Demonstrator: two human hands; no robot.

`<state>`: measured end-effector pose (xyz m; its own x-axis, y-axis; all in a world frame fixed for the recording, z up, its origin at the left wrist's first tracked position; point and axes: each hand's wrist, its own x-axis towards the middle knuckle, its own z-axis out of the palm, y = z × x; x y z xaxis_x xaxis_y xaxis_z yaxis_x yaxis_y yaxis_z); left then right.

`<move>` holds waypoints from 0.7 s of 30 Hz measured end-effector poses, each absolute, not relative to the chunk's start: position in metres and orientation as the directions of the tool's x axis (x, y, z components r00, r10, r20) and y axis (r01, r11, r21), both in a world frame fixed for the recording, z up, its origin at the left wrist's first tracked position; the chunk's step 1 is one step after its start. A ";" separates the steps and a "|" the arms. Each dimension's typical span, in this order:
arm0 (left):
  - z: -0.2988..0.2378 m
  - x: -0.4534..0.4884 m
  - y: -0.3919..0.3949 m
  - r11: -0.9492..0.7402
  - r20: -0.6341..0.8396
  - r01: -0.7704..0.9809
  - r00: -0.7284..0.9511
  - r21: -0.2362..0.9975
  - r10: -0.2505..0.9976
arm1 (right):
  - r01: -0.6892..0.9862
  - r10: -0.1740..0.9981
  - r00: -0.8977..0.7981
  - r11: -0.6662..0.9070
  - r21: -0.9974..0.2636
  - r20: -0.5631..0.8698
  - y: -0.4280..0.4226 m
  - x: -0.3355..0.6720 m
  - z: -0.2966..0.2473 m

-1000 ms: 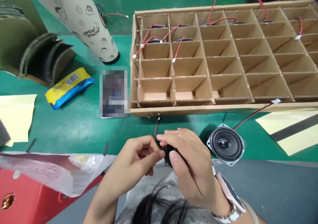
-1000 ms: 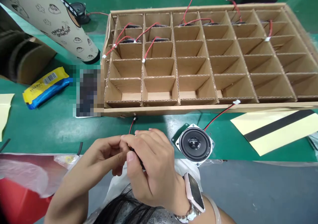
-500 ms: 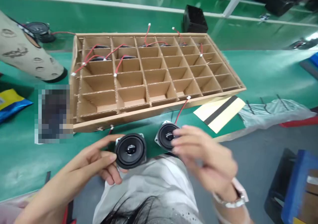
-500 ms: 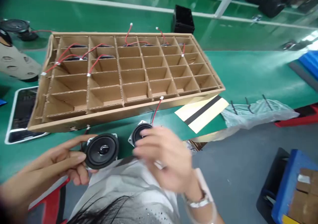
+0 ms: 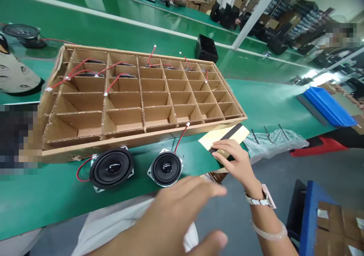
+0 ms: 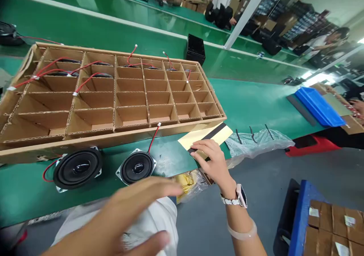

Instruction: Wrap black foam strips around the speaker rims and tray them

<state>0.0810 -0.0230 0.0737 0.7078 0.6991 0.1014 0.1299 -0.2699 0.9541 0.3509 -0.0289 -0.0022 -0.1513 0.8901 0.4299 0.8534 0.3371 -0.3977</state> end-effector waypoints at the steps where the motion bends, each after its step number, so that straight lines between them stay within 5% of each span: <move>1: 0.065 0.103 -0.020 -0.344 0.135 0.104 0.785 0.933 0.605 | 0.854 0.885 -0.168 0.350 -0.384 0.434 -0.029 0.352 -0.002; 3: 0.042 0.140 -0.011 -0.448 0.186 0.105 0.809 0.888 0.558 | 0.859 0.873 -0.182 0.365 -0.360 0.452 -0.028 0.353 -0.001; 9: -0.005 0.179 0.008 -0.565 0.081 0.454 0.726 0.689 0.683 | 0.859 0.865 -0.248 0.405 -0.315 0.436 -0.022 0.358 0.000; 21: -0.004 0.177 0.007 -0.672 0.150 0.495 0.734 0.550 0.663 | 0.844 0.897 -0.258 0.391 -0.367 0.360 -0.024 0.364 0.014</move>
